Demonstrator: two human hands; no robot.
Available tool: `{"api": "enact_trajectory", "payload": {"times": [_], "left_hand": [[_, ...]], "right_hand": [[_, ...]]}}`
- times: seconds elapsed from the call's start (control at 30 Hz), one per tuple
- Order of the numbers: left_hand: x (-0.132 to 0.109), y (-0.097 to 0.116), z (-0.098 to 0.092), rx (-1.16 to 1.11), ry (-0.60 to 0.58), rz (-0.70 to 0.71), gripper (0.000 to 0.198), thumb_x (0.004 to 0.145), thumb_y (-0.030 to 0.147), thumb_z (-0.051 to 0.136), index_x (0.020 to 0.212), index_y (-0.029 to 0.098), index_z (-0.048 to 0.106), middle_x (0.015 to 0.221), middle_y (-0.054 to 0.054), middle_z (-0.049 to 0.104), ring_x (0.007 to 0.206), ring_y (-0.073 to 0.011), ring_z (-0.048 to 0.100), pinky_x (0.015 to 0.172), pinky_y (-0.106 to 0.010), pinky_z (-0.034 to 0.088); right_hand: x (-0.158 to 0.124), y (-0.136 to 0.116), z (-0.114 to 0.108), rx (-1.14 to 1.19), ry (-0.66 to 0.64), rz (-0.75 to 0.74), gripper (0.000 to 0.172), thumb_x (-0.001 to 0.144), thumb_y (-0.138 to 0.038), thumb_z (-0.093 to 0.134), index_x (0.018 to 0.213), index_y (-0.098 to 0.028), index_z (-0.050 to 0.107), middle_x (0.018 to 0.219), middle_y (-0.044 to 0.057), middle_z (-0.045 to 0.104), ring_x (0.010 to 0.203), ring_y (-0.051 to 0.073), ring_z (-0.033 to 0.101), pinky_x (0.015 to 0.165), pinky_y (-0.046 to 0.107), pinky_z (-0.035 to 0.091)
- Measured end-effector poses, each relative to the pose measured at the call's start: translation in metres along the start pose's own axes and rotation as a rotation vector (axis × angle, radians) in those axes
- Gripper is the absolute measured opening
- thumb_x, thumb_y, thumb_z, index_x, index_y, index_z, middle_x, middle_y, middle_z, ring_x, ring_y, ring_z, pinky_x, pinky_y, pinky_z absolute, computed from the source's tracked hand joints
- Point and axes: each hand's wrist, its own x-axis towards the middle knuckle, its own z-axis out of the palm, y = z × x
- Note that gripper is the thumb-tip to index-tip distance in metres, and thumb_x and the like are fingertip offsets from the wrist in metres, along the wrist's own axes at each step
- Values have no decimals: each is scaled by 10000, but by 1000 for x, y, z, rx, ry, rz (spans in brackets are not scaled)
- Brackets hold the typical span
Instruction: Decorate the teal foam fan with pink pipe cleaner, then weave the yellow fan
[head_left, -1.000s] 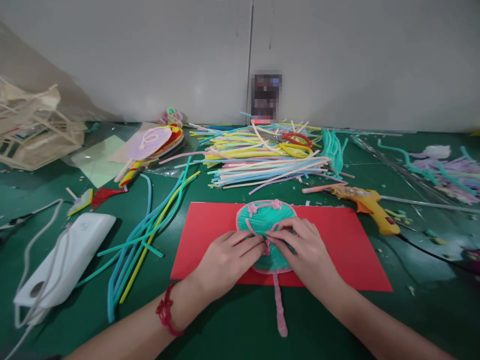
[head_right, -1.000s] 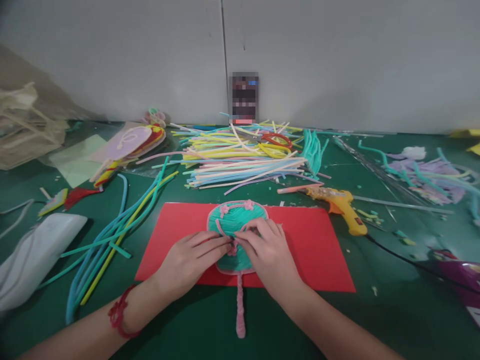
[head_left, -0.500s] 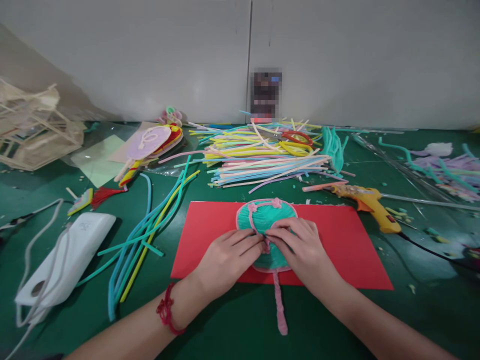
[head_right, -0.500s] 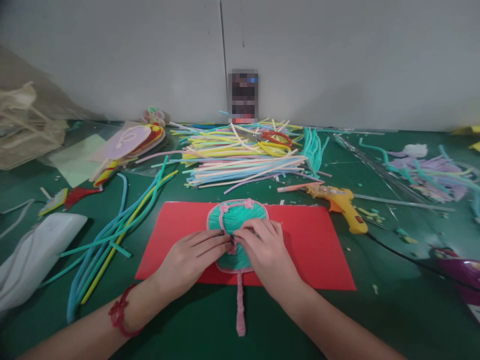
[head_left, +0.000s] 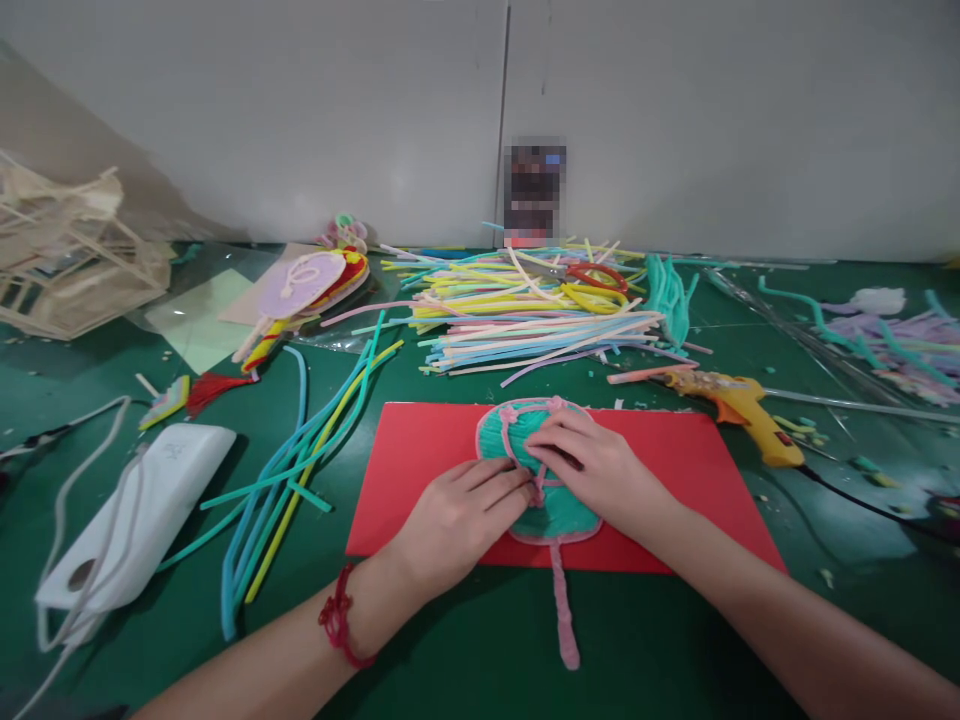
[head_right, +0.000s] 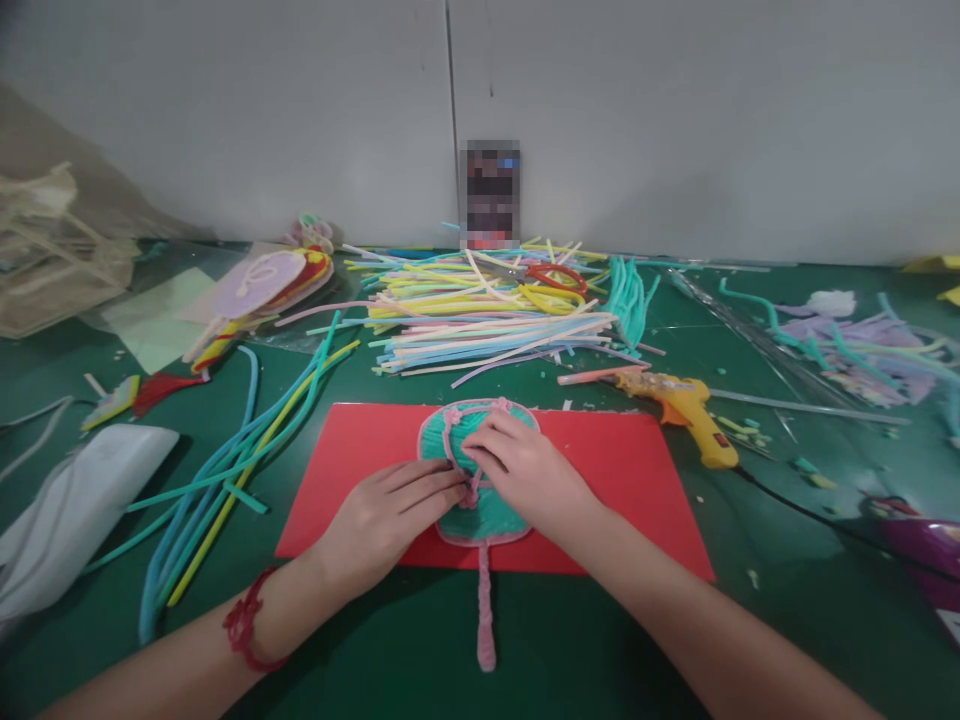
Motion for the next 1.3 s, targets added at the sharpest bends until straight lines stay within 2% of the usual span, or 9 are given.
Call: {"api": "enact_trajectory", "payload": {"times": [0.13, 0.33, 0.57, 0.77, 0.97, 1.3], "left_hand": [[1, 0, 0, -5, 16, -3, 282, 956, 151, 341, 1012, 119, 615, 1008, -51, 696, 984, -173, 617, 826, -305, 547], [1, 0, 0, -9, 20, 1, 279, 955, 150, 343, 1019, 117, 613, 1010, -51, 693, 994, -172, 611, 850, -306, 539], [3, 1, -3, -5, 27, -4, 303, 958, 147, 321, 984, 115, 622, 969, -64, 695, 965, -164, 618, 828, -292, 539], [2, 1, -3, 10, 6, -7, 305, 960, 147, 315, 1009, 119, 614, 964, -72, 692, 962, -157, 615, 828, -291, 533], [1, 2, -2, 19, 33, -1, 303, 955, 141, 320, 969, 115, 622, 938, -70, 697, 948, -171, 620, 793, -295, 542], [0, 2, -2, 14, 10, -5, 307, 950, 128, 313, 1017, 108, 611, 988, -87, 696, 978, -161, 626, 836, -296, 535]], "right_hand": [[4, -1, 5, -15, 2, -18, 160, 899, -182, 493, 848, -198, 643, 817, 33, 607, 769, 138, 603, 659, 258, 511], [0, 2, 9, -39, -18, -57, 227, 921, -220, 459, 958, -200, 682, 813, 38, 611, 728, 123, 599, 587, 229, 504], [1, 2, 9, -63, -42, -56, 263, 924, -215, 444, 944, -210, 706, 817, 38, 632, 737, 126, 606, 628, 242, 528], [1, 2, 10, -67, -36, -34, 271, 919, -214, 448, 937, -245, 717, 848, 34, 646, 776, 129, 619, 622, 233, 532], [1, 3, 10, -76, -37, -49, 272, 922, -217, 444, 940, -237, 715, 828, 34, 645, 772, 133, 617, 613, 235, 525], [0, 2, 10, -81, -41, -46, 295, 931, -251, 428, 930, -226, 722, 811, 39, 636, 747, 130, 602, 595, 232, 518]]}}
